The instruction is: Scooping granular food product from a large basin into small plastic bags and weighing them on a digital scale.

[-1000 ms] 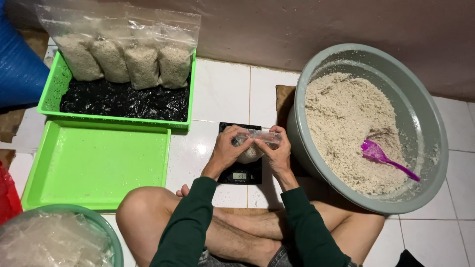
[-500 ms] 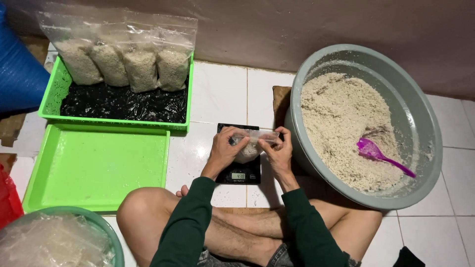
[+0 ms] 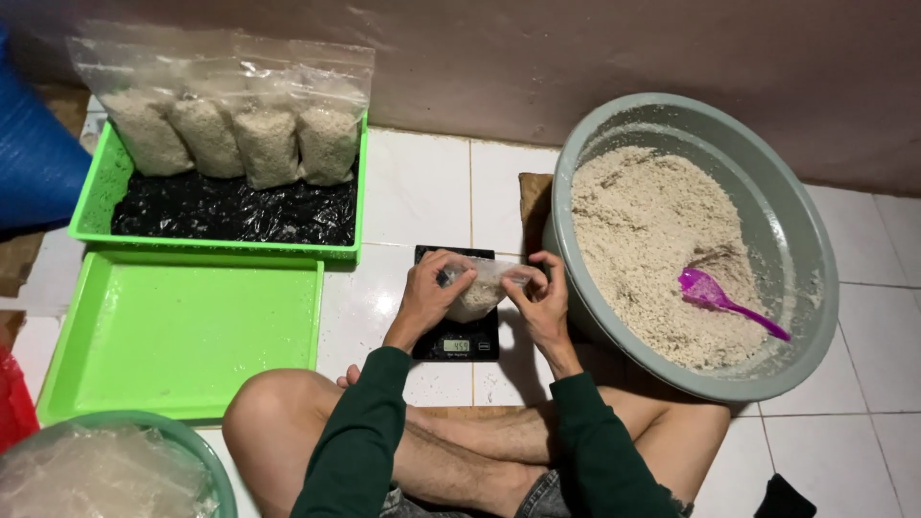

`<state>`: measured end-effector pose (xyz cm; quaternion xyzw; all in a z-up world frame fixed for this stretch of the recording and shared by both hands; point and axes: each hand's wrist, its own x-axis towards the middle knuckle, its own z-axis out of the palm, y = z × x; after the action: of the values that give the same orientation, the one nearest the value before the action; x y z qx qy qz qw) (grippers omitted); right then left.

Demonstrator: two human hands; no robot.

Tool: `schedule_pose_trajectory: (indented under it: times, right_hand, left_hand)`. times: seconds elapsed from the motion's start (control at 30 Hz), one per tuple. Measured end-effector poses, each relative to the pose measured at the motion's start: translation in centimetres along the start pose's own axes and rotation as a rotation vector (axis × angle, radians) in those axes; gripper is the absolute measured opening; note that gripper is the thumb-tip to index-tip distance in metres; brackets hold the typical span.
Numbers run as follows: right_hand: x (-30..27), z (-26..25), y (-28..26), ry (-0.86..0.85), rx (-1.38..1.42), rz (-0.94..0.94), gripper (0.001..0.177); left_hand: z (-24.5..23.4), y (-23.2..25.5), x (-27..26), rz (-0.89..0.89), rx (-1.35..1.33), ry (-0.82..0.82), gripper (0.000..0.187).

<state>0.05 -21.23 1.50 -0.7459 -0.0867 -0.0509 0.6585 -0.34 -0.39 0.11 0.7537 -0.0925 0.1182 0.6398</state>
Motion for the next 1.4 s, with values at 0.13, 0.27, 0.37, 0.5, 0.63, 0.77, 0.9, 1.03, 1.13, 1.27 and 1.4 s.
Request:
schedule_pose_trajectory:
  times: [0.13,0.27,0.37,0.5,0.63,0.77,0.9,1.03,1.13,1.27,1.4]
  right_hand:
    - [-0.5,1.2,-4.2,0.054,-0.077,-0.013,0.042]
    - [-0.6,1.4,-3.4,0.095,-0.099,-0.053,0.047]
    - [-0.4,1.2,-2.4,0.099,-0.095,-0.058,0.049]
    - [-0.3,0.8,-1.4,0.117,-0.123,-0.095,0.049]
    - [-0.8,1.4,-1.9,0.134,-0.117,-0.091,0.046]
    - [-1.4,1.2,0.0,0.283,-0.154,-0.149,0.046]
    - [-1.5,0.8,0.5,0.284,-0.172,-0.208,0.044]
    - [-1.2,1.2,-1.7,0.265,-0.252,-0.25,0.047]
    - [-0.8,1.2,-2.4,0.212,-0.249,-0.229,0.046]
    - [-1.2,0.9,-2.4,0.254,-0.38,-0.286,0.042]
    - [-1.4,0.5,-1.7,0.265,-0.383,-0.338,0.037]
  left_hand:
    - [0.1,-0.2,0.1,-0.004,0.003,0.007,0.012]
    - [-0.1,-0.2,0.1,-0.015,0.008,0.0,0.013]
    - [-0.1,-0.3,0.1,-0.026,0.006,0.006,0.014]
    - [0.4,-0.7,-0.1,-0.012,-0.007,0.005,0.012]
    - [0.2,-0.4,0.2,-0.008,0.011,0.011,0.011]
    - [-0.1,0.0,0.1,-0.029,-0.012,0.011,0.012]
    - [-0.1,0.1,0.0,-0.02,-0.01,0.01,0.014]
    - [-0.1,-0.5,0.0,-0.031,-0.002,0.007,0.013]
    - [-0.2,-0.4,0.4,-0.012,0.001,0.003,0.015]
    - [-0.3,-0.6,0.3,-0.017,0.009,0.004,0.014]
    - [-0.1,-0.6,0.1,-0.026,0.001,-0.008,0.013]
